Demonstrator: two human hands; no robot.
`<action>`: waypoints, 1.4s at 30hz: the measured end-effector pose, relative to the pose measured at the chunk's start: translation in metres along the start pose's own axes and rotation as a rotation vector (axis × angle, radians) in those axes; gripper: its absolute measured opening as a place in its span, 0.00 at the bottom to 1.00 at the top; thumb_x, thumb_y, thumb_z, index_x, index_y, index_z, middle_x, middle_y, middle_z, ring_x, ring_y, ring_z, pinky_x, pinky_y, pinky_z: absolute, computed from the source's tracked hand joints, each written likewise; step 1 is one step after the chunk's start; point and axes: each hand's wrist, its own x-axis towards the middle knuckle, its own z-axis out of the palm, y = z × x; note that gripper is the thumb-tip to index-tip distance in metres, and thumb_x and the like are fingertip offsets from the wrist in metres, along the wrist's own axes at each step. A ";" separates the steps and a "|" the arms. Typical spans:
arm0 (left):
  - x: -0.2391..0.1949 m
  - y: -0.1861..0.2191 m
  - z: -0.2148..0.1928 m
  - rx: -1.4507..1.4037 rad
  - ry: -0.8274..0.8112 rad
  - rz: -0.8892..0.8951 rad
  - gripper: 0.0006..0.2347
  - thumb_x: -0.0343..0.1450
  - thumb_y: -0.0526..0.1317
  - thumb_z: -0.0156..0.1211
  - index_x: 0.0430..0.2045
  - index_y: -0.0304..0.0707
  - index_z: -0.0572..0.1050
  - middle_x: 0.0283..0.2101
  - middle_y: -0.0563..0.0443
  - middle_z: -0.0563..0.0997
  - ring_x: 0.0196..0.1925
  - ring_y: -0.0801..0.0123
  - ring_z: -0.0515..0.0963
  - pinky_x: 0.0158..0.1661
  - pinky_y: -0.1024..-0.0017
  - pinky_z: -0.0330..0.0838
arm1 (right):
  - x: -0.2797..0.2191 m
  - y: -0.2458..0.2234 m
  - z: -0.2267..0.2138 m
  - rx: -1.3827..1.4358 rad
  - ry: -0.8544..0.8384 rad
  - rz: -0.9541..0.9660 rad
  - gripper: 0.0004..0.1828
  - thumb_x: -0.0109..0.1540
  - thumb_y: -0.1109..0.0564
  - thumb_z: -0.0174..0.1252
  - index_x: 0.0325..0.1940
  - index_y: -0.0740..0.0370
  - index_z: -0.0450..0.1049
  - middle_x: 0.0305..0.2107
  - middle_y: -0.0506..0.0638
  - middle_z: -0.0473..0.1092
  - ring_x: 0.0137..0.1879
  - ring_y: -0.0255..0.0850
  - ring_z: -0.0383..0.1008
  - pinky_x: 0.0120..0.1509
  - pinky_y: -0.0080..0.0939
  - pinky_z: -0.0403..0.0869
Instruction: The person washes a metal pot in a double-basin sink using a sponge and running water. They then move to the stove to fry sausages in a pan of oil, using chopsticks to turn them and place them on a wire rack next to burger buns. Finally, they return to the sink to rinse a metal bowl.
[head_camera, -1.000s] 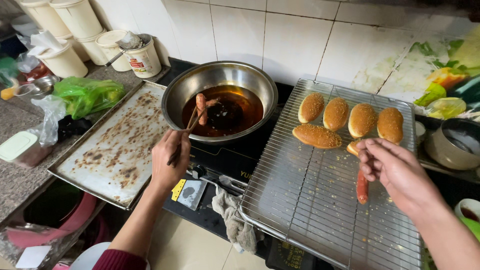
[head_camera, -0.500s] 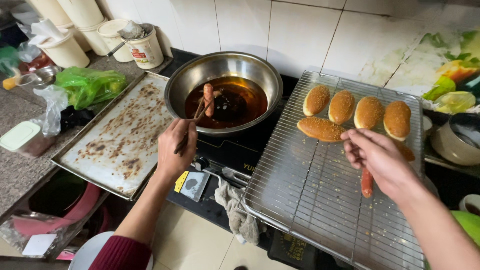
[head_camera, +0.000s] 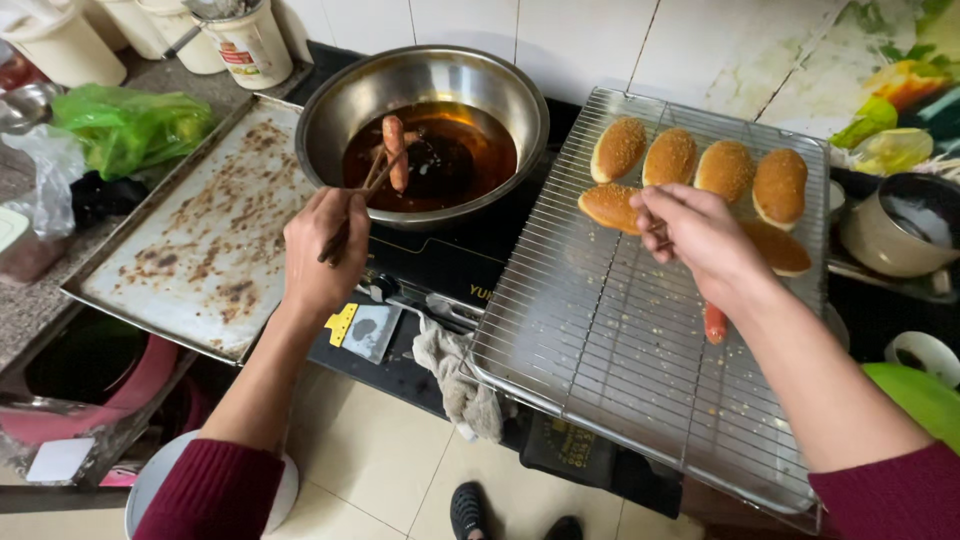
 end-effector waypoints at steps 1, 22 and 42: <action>0.001 0.001 -0.001 0.003 0.015 -0.011 0.11 0.87 0.37 0.55 0.36 0.35 0.80 0.32 0.42 0.77 0.32 0.37 0.84 0.33 0.54 0.78 | 0.001 -0.001 0.001 -0.001 0.004 0.001 0.13 0.82 0.51 0.50 0.55 0.60 0.76 0.32 0.45 0.70 0.33 0.34 0.71 0.31 0.33 0.67; 0.004 -0.061 0.002 0.240 -0.004 0.035 0.10 0.84 0.39 0.60 0.33 0.38 0.76 0.31 0.41 0.77 0.32 0.34 0.84 0.33 0.45 0.78 | -0.004 0.019 -0.015 0.024 0.041 0.027 0.13 0.82 0.51 0.52 0.58 0.62 0.78 0.34 0.49 0.71 0.33 0.37 0.71 0.33 0.35 0.67; 0.002 -0.073 -0.008 0.318 -0.226 0.068 0.11 0.88 0.36 0.53 0.35 0.34 0.72 0.32 0.45 0.73 0.24 0.58 0.72 0.24 0.55 0.70 | -0.012 0.011 -0.016 0.132 0.050 0.014 0.09 0.80 0.58 0.56 0.53 0.64 0.81 0.34 0.50 0.73 0.35 0.37 0.69 0.34 0.35 0.63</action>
